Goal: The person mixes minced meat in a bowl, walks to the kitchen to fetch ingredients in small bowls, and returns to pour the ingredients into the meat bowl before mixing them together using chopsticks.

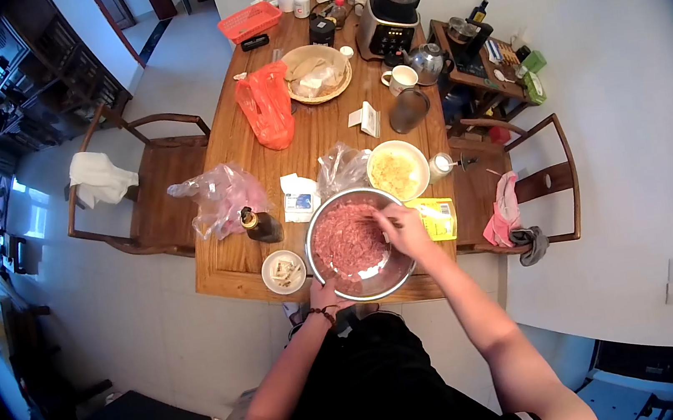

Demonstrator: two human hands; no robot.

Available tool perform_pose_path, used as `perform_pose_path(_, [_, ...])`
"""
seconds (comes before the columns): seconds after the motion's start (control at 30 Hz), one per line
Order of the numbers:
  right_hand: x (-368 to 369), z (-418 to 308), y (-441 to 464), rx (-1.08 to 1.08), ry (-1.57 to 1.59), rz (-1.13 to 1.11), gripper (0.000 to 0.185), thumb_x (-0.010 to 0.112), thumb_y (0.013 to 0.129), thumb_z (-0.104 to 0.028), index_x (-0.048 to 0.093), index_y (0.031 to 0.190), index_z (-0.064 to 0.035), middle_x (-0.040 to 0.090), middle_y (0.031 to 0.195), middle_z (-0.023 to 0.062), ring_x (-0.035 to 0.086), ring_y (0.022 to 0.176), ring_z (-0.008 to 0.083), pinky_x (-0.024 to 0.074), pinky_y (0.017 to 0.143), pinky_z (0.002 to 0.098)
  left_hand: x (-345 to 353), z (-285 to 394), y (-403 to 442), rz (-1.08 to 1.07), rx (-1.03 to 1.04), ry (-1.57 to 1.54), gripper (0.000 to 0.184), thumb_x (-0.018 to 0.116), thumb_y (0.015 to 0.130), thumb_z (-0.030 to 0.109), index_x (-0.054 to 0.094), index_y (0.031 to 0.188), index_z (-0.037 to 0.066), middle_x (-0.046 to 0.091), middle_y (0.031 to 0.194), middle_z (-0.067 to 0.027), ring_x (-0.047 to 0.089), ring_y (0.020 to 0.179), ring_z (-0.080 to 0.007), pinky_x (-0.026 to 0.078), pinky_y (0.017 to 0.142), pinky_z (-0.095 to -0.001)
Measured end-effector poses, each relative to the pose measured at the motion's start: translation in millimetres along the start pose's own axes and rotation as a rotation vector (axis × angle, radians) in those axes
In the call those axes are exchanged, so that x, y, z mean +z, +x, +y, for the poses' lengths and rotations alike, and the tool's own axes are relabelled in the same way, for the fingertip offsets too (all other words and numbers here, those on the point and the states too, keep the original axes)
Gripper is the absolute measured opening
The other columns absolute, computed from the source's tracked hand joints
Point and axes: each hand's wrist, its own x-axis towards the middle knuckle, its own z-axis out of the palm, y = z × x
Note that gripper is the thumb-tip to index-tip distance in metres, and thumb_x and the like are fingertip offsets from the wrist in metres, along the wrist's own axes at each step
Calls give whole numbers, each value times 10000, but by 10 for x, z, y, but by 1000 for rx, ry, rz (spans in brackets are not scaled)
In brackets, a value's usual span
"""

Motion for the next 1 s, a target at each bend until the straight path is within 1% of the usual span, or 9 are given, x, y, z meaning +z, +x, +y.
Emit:
perform_pose_path(0.13, [-232, 84, -261, 164, -90, -200, 208, 692, 962, -153, 761, 886, 27, 731, 815, 204, 718, 714, 364, 583, 691, 406, -35, -69, 77, 3, 32, -17, 341, 514, 1016, 100, 492, 1356, 93, 665, 1186, -196, 729, 988, -387, 660, 744, -574])
perform_pose_path(0.2, [144, -28, -406, 150, 37, -313, 191, 704, 968, -160, 779, 939, 14, 766, 884, 178, 748, 778, 279, 587, 721, 363, -31, -71, 69, -35, 1, -19, 355, 499, 1016, 84, 476, 1370, 87, 664, 1183, -202, 725, 995, -401, 657, 747, -587])
perform_pose_path(0.3, [360, -296, -167, -17, 75, -290, 180, 705, 965, -150, 777, 985, 14, 773, 961, 170, 745, 814, 283, 591, 750, 355, -8, -124, 62, -74, 18, -41, 375, 484, 1018, 73, 453, 1392, 86, 663, 1179, -210, 721, 999, -412, 655, 754, -596])
perform_pose_path(0.4, [242, -83, 95, -73, -27, 43, 189, 686, 971, -173, 780, 1053, -30, 757, 1044, 180, 741, 881, 325, 598, 799, 411, 17, -101, 50, -35, 9, -11, 364, 484, 1030, 84, 444, 1392, 85, 654, 1188, -222, 718, 999, -417, 650, 761, -608])
perform_pose_path(0.57, [-188, 36, -123, 120, -130, -241, 195, 679, 972, -156, 771, 1023, 9, 755, 1016, 196, 742, 858, 357, 596, 794, 406, 20, -121, 88, -9, 18, -23, 379, 455, 1047, 94, 414, 1424, 89, 596, 1304, -251, 697, 1054, -446, 646, 765, -623])
perform_pose_path(0.6, [-54, -20, -166, -68, -79, -163, 166, 731, 935, -128, 748, 878, 27, 739, 843, 200, 728, 743, 335, 573, 690, 394, 36, -85, 27, -9, 17, -24, 379, 455, 1047, 94, 414, 1424, 89, 596, 1304, -251, 697, 1054, -446, 646, 765, -623])
perform_pose_path(0.73, [352, -140, -45, -134, 42, -140, 140, 723, 935, -104, 750, 920, 33, 747, 899, 203, 732, 792, 346, 574, 716, 400, 134, 44, -111, -25, 8, 8, 425, 439, 1024, 60, 401, 1446, 99, 581, 1339, -254, 687, 1085, -457, 650, 769, -612])
perform_pose_path(0.8, [399, -27, 87, -160, 18, 104, 128, 719, 936, -98, 754, 944, 25, 745, 905, 203, 729, 804, 351, 570, 721, 393, 86, 13, -100, -5, -4, -3, 440, 437, 1017, 53, 398, 1452, 102, 583, 1340, -251, 688, 1085, -459, 651, 769, -609])
perform_pose_path(1.0, [85, 123, -169, 32, -146, 26, 183, 695, 954, -125, 740, 859, 24, 720, 781, 184, 709, 687, 360, 564, 655, 408, 69, -25, -67, -53, -12, -24, 472, 449, 1040, 130, 350, 1500, 151, 578, 1366, -211, 720, 1024, -420, 666, 772, -546])
